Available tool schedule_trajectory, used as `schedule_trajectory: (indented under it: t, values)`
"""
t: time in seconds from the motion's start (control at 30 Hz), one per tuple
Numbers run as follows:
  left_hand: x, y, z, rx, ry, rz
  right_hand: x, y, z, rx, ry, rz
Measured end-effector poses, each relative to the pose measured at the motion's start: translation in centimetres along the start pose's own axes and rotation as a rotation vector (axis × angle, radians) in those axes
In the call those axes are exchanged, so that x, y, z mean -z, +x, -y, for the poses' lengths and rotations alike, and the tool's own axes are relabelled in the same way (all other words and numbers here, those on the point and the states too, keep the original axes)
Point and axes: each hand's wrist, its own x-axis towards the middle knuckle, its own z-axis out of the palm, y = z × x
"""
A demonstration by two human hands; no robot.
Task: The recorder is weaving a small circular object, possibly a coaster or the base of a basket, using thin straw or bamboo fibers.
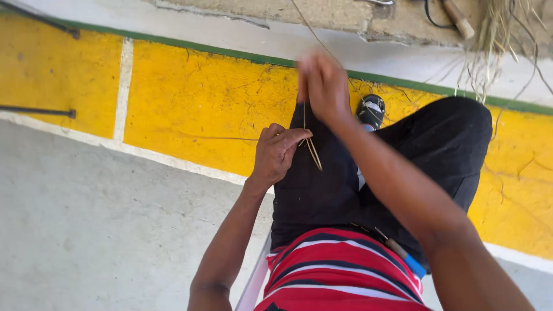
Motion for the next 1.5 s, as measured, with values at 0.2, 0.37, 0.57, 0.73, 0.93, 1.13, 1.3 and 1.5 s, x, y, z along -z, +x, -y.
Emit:
schedule_trajectory:
  t: [0.2, 0.37, 0.57, 0.73, 0.93, 1.13, 1.3, 1.5]
  values:
    - [-0.4, -0.2, -0.2, -0.017, -0.002, -0.04, 3.6, 2.2, 4.1, -0.059, 0.188, -0.081]
    - [-0.2, 0.0, 0.6, 0.087, -0.115, -0.087, 6.6, -0.2, 7.6, -0.072, 0.332, -0.074]
    - [1.5, 1.1, -0.2, 0.347, -0.205, 0.048, 10.7, -4.8, 10.3, -0.146, 0.492, -0.052]
    - [1.5, 1.7, 0.2, 0.321, -0.155, 0.094, 9.1, -6.3, 8.9, -0.22, 0.628, -0.011]
    - [1.9, 3.4, -0.8, 0.291, -0.084, 0.051, 6.3, -9.7, 5.4, 0.036, 0.105, 0.107]
    - [2.3, 4.4, -2.6, 0.368, -0.175, 0.183, 6.4, -9.5, 5.8, 0.287, -0.168, 0.047]
    - [2.4, 4.3, -3.2, 0.35, -0.234, 0.184, 6.3, -9.5, 5.4, 0.359, -0.17, 0.07]
    - [2.4, 4.3, -3.1, 0.382, -0.249, 0.212, 6.4, -9.5, 5.4, 0.386, -0.227, 0.071]
